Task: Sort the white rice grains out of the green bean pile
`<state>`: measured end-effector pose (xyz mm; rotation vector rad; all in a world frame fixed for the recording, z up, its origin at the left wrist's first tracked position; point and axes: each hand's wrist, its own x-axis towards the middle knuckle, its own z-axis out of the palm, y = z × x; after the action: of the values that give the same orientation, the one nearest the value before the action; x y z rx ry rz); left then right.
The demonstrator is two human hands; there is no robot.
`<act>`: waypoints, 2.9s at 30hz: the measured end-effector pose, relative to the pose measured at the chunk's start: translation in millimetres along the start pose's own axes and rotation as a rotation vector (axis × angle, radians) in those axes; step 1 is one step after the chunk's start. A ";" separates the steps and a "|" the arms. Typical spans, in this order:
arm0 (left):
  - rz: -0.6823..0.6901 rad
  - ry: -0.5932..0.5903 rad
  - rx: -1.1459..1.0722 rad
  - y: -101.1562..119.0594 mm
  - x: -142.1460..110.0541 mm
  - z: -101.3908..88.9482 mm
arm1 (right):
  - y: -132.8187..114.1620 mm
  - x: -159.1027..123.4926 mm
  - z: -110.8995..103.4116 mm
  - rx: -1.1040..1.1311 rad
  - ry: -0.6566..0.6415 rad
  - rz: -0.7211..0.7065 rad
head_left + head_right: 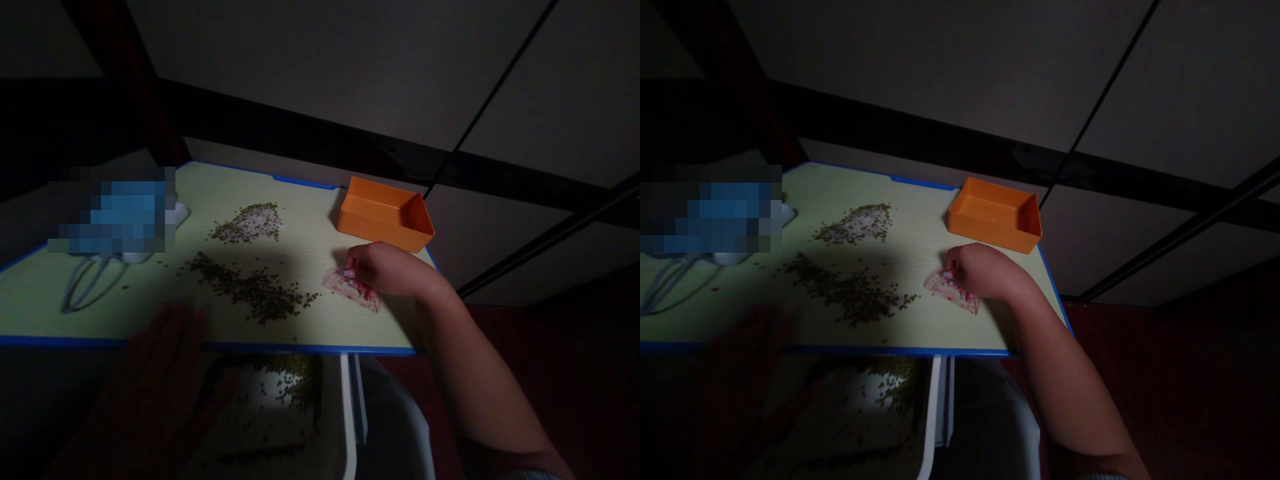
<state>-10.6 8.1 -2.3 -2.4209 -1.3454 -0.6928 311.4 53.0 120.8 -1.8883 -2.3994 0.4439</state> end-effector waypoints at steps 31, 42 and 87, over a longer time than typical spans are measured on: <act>-0.003 -0.109 0.015 -1.8 0.3 -0.8 | -27.0 -0.1 15.4 0.220 -0.338 -0.300; 0.004 -0.093 0.011 -3.5 0.1 0.2 | -9.3 -0.4 7.4 0.258 -0.164 -0.246; 0.014 -0.047 0.038 -3.2 -2.2 4.2 | -4.7 -2.9 2.6 0.281 -0.188 -0.146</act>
<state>-13.1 10.2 -7.0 -2.4287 -1.3456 -0.6051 307.2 48.7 119.9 -1.6060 -2.4075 0.9288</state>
